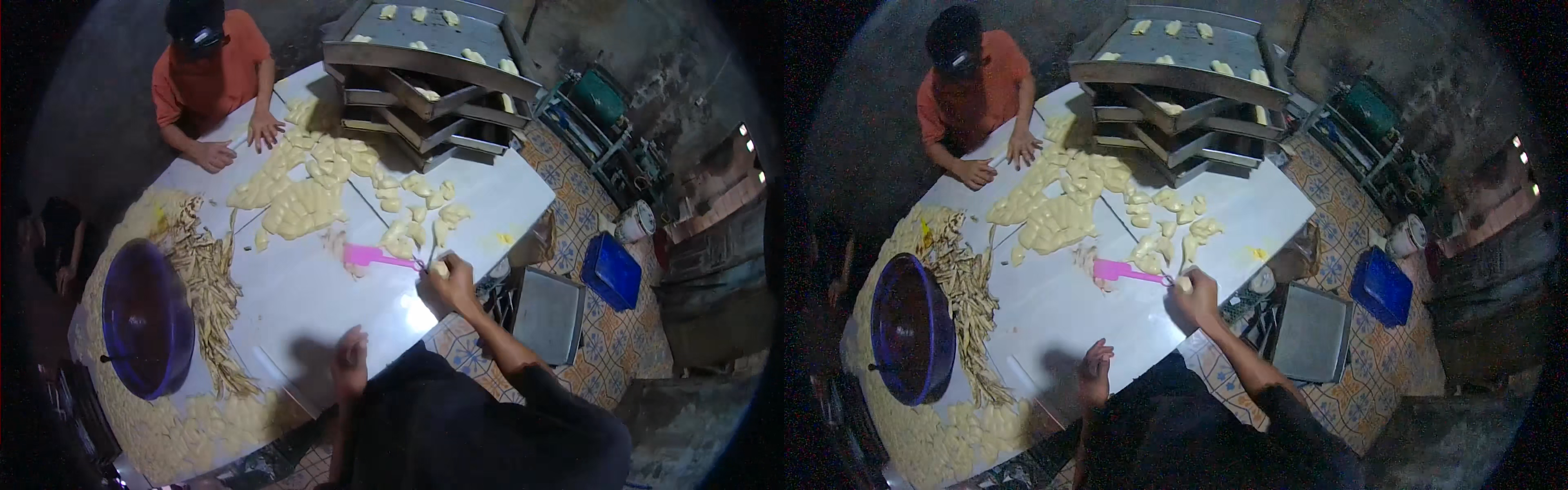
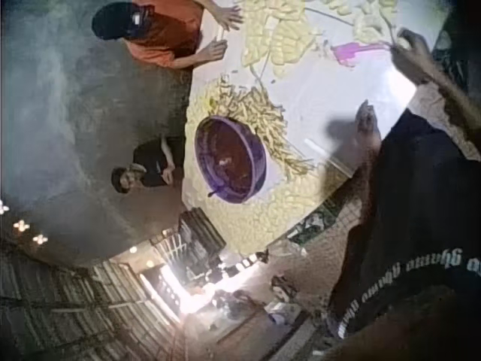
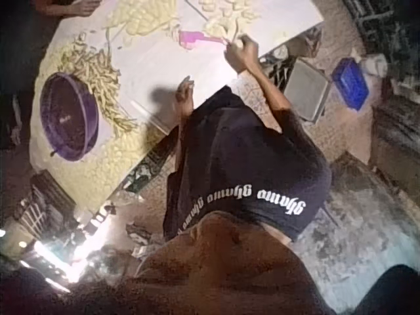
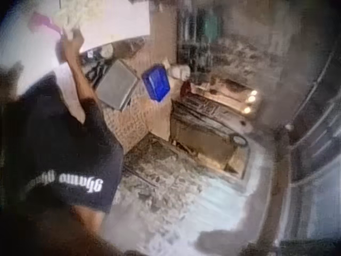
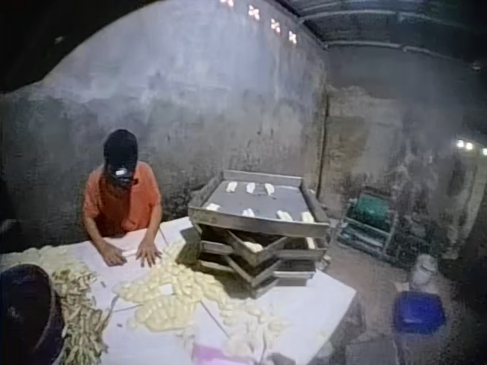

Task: The person spreads chocolate filling onto flattened dough using a spatula, rolls the dough by hand, and arranges the rolled pastries onto metal baking trays.

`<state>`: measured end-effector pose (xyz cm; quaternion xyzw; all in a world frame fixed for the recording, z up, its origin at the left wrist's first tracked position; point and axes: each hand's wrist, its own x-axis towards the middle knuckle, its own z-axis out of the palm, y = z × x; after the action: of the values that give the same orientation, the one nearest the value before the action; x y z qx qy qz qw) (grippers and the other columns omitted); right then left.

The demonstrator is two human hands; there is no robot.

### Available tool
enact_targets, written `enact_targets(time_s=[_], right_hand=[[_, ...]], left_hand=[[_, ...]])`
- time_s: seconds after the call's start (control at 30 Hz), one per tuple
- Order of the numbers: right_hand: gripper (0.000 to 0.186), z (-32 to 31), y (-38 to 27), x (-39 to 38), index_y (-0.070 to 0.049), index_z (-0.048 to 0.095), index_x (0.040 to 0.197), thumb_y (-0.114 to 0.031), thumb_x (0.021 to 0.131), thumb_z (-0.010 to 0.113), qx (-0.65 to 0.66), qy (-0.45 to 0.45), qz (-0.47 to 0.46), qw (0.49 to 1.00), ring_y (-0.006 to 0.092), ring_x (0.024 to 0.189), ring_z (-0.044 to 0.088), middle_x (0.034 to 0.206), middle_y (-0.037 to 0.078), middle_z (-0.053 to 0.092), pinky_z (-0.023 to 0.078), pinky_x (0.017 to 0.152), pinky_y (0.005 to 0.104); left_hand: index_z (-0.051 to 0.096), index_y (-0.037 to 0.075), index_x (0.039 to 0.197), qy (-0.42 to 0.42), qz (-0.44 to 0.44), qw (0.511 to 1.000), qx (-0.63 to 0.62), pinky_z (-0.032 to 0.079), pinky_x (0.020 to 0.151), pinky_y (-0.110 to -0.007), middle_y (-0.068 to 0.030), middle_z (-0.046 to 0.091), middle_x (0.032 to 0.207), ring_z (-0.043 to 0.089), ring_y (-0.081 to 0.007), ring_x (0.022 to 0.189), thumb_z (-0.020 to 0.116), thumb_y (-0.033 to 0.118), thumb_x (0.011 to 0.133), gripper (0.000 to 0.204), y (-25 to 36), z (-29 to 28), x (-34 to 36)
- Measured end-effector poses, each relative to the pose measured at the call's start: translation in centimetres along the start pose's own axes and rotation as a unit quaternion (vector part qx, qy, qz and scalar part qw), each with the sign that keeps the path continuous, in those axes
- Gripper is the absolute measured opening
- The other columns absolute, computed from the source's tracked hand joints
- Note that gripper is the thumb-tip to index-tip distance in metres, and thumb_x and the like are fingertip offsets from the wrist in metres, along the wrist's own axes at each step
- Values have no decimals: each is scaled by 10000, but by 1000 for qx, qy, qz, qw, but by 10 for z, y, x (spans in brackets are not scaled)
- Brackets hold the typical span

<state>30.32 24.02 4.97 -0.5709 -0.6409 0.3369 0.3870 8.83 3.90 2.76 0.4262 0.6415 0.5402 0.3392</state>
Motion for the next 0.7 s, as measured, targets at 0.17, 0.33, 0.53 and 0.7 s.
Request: enact_targets(time_s=[0.17, 0.33, 0.53, 0.7], right_hand=[[430, -5, -53, -89, 16, 693, 1162, -150, 793, 836, 77, -226, -40, 970, 234, 1178, 592, 1309, 174, 536, 521, 949, 342], [423, 51, -107, -97, 17, 655, 1286, -194, 930, 744, 167, -364, -43, 915, 210, 1130, 606, 1349, 156, 530, 522, 957, 335], [287, 95, -117, -94, 31, 643, 1263, -64, 993, 623, 213, -449, -54, 866, 128, 797, 649, 1070, 106, 679, 538, 670, 275], [273, 124, -113, -77, 56, 685, 1160, -100, 951, 602, 37, -441, -148, 884, 402, 957, 675, 1023, 257, 693, 536, 854, 417]], left_hand=[[564, -57, 1325, -38, -124, 956, -265, 580, 856, -350, -157, 674, 1164, 666, -231, 1040, 520, 76, 1054, 305, 34, 2, -15], [473, -56, 1403, 40, -93, 970, -223, 579, 769, -333, -132, 647, 1146, 661, -182, 930, 514, 69, 1058, 369, 27, -5, 2], [392, -37, 1392, 107, 33, 986, 120, 550, 685, -295, -166, 641, 1088, 654, -167, 814, 538, 61, 1037, 397, -1, -40, -4], [578, 44, 1223, 188, -81, 944, 260, 371, 1019, -530, -242, 484, 1338, 446, -402, 1270, 689, 167, 906, 359, 9, -34, -1]])
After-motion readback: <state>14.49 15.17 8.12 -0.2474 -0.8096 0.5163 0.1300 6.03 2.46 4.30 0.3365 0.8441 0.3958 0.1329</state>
